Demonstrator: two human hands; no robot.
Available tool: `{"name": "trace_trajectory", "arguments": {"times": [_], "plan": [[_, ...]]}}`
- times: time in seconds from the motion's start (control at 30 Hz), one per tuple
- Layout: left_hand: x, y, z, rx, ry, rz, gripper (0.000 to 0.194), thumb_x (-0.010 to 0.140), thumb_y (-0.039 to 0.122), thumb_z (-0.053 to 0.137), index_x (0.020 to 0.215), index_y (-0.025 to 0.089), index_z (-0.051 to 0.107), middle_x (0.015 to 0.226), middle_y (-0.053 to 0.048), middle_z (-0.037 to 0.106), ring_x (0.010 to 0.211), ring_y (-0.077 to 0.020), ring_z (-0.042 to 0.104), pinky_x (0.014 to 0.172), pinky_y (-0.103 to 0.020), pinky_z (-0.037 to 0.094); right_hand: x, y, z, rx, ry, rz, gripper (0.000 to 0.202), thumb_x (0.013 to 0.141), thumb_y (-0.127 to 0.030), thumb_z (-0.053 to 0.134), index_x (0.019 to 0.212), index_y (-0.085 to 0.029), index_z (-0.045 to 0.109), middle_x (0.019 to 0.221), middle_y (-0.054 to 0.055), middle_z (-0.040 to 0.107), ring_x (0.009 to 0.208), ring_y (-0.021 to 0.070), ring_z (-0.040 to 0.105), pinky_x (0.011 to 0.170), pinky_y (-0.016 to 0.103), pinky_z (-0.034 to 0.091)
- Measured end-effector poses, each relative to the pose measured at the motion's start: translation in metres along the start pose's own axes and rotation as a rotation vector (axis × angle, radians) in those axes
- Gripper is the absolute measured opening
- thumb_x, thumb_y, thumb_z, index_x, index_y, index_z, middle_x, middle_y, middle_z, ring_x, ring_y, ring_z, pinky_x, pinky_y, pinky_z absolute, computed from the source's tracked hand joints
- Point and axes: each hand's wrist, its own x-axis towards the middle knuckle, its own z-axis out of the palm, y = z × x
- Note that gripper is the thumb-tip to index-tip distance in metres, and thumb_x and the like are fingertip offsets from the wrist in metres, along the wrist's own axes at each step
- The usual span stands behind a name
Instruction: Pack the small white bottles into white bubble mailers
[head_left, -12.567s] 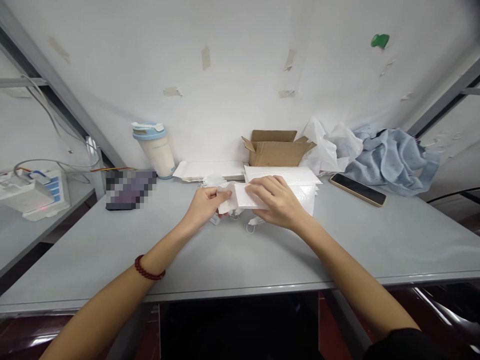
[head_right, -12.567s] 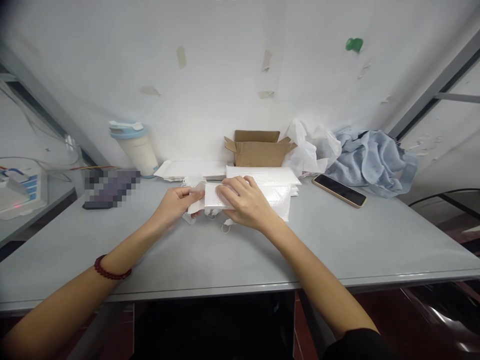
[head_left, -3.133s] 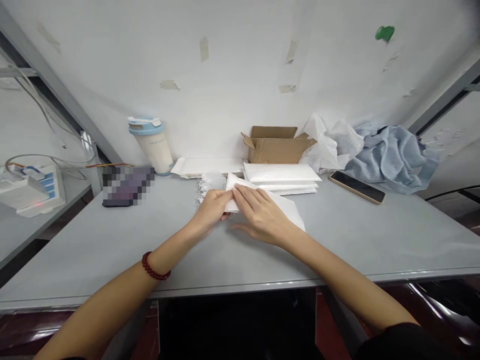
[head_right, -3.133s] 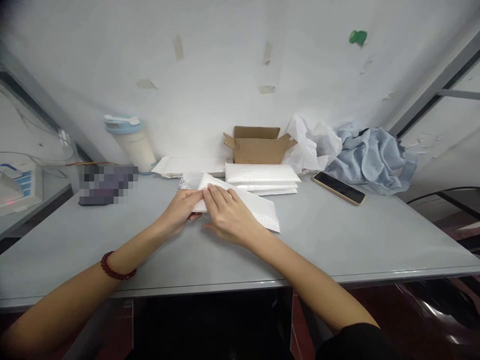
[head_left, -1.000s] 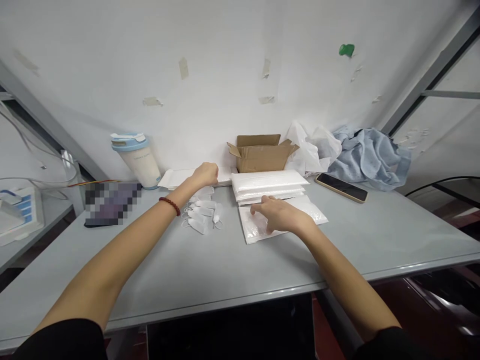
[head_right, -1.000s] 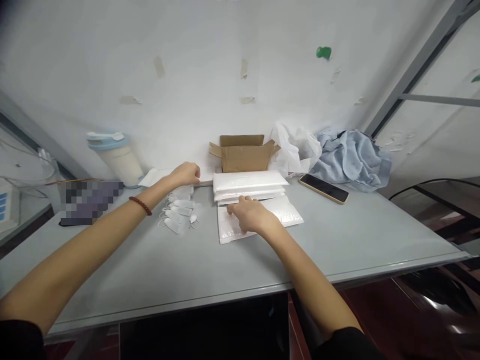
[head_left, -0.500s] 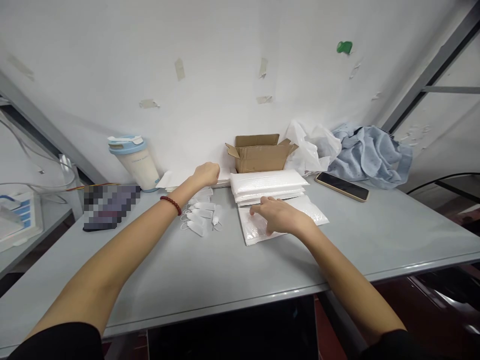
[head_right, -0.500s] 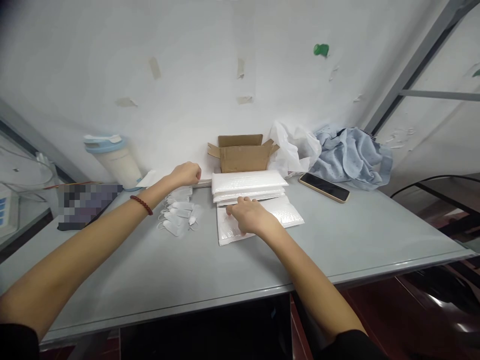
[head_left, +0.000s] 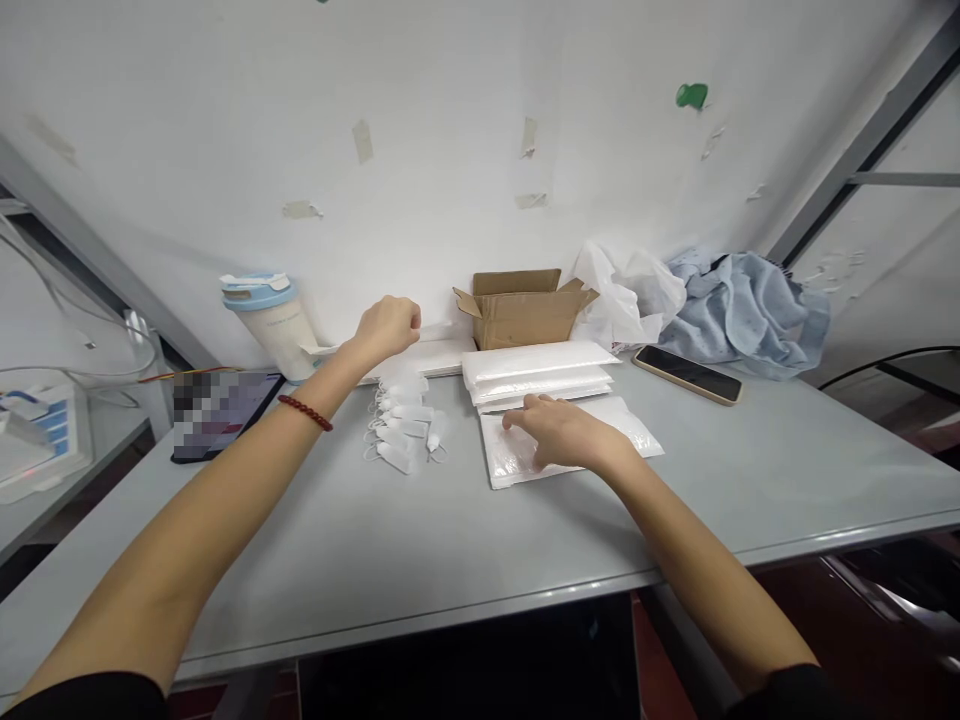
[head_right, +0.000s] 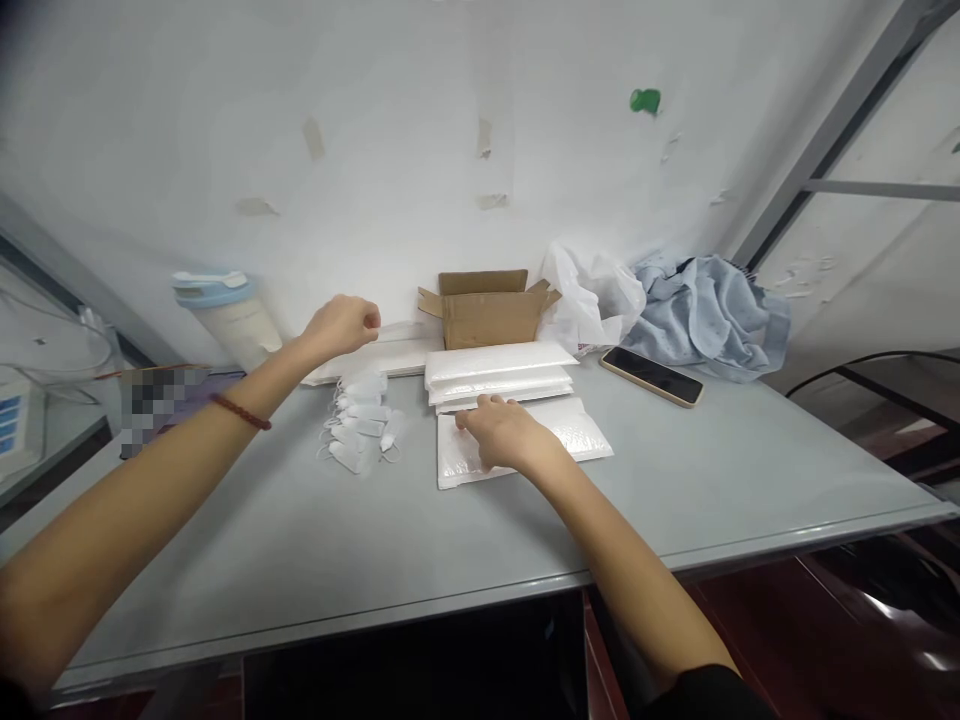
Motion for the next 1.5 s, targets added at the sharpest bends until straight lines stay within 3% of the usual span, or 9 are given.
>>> {"name": "trace_trajectory", "arguments": {"times": [0.13, 0.37, 0.47, 0.63, 0.87, 1.03, 1.17, 1.4, 1.5], "plan": [[-0.029, 0.003, -0.007, -0.011, 0.213, 0.088, 0.014, 0.075, 0.013, 0.053, 0.077, 0.018, 0.066, 0.082, -0.007, 0.067, 0.083, -0.0238, 0.059, 0.068, -0.033, 0.043, 0.003, 0.005, 0.001, 0.055, 0.14, -0.075, 0.039, 0.075, -0.021, 0.071, 0.113, -0.022, 0.061, 0.104, 0.008, 0.061, 0.09, 0.0237, 0.059, 0.069, 0.031, 0.043], [-0.112, 0.046, 0.005, 0.063, 0.564, 0.435, 0.02, 0.084, 0.009, 0.046, 0.079, 0.017, 0.064, 0.083, -0.008, 0.062, 0.077, -0.0214, 0.052, 0.063, -0.032, 0.04, 0.014, -0.011, 0.012, -0.097, 0.967, -0.32, 0.043, 0.084, -0.029, 0.066, 0.121, -0.015, 0.049, 0.121, 0.018, 0.054, 0.107, 0.0294, 0.051, 0.083, 0.04, 0.043], [-0.131, 0.059, 0.023, -0.009, 0.668, 0.555, 0.024, 0.087, 0.007, 0.044, 0.077, 0.018, 0.062, 0.079, -0.007, 0.061, 0.071, -0.0194, 0.048, 0.063, -0.031, 0.039, 0.019, -0.019, 0.019, -0.268, 0.956, -0.363, 0.017, 0.091, -0.019, 0.05, 0.107, -0.016, 0.055, 0.115, 0.017, 0.058, 0.1, 0.027, 0.053, 0.081, 0.037, 0.041], [-0.137, 0.049, 0.05, -0.119, 0.698, 0.596, 0.023, 0.089, 0.01, 0.047, 0.089, 0.022, 0.066, 0.086, -0.007, 0.065, 0.083, -0.0202, 0.054, 0.071, -0.033, 0.042, 0.025, -0.018, 0.025, -0.364, 0.792, -0.271, 0.031, 0.09, -0.002, 0.032, 0.086, -0.017, 0.059, 0.091, 0.01, 0.066, 0.074, 0.0193, 0.056, 0.071, 0.031, 0.037], [-0.122, 0.0, 0.035, -0.331, 0.773, -0.009, 0.025, 0.09, 0.03, 0.051, 0.106, 0.02, 0.067, 0.123, -0.014, 0.058, 0.123, -0.0312, 0.042, 0.104, -0.05, 0.033, 0.024, -0.009, 0.021, -0.358, 0.89, -0.237, 0.034, 0.088, 0.0, 0.032, 0.095, -0.018, 0.06, 0.104, 0.009, 0.067, 0.082, 0.0177, 0.059, 0.069, 0.028, 0.037], [-0.11, -0.032, 0.021, -0.948, 0.515, -0.441, 0.047, 0.084, 0.03, 0.056, 0.129, 0.018, 0.052, 0.127, -0.013, 0.058, 0.114, -0.027, 0.056, 0.095, -0.042, 0.048, 0.019, -0.003, 0.014, -0.362, 0.987, -0.253, 0.035, 0.087, 0.001, 0.034, 0.092, -0.021, 0.061, 0.108, 0.005, 0.068, 0.084, 0.0158, 0.06, 0.073, 0.026, 0.04], [-0.105, -0.053, 0.024, -1.487, 0.149, -0.531, 0.033, 0.07, 0.02, 0.065, 0.101, 0.01, 0.066, 0.103, -0.012, 0.069, 0.098, -0.0241, 0.065, 0.079, -0.031, 0.057, 0.018, -0.002, 0.012, -0.322, 0.972, -0.277, 0.038, 0.085, 0.003, 0.033, 0.088, -0.022, 0.061, 0.11, 0.005, 0.068, 0.084, 0.0158, 0.059, 0.075, 0.028, 0.041], [-0.106, -0.055, 0.023, -1.55, -0.026, -0.494, 0.019, 0.063, 0.012, 0.068, 0.082, 0.014, 0.07, 0.095, -0.009, 0.073, 0.088, -0.0201, 0.066, 0.063, -0.022, 0.055, 0.019, -0.004, 0.011, -0.308, 0.752, -0.232, 0.023, 0.085, -0.011, 0.046, 0.105, -0.015, 0.056, 0.125, 0.019, 0.057, 0.112, 0.0283, 0.053, 0.086, 0.037, 0.04], [-0.11, -0.039, 0.019, -1.554, -0.089, -0.448, 0.029, 0.061, 0.013, 0.071, 0.089, 0.013, 0.07, 0.093, -0.008, 0.073, 0.083, -0.019, 0.067, 0.064, -0.023, 0.054, 0.016, -0.008, 0.013, -0.25, 0.672, -0.275, 0.043, 0.082, -0.028, 0.057, 0.122, -0.014, 0.047, 0.136, 0.024, 0.046, 0.125, 0.0342, 0.043, 0.093, 0.044, 0.038]]}}
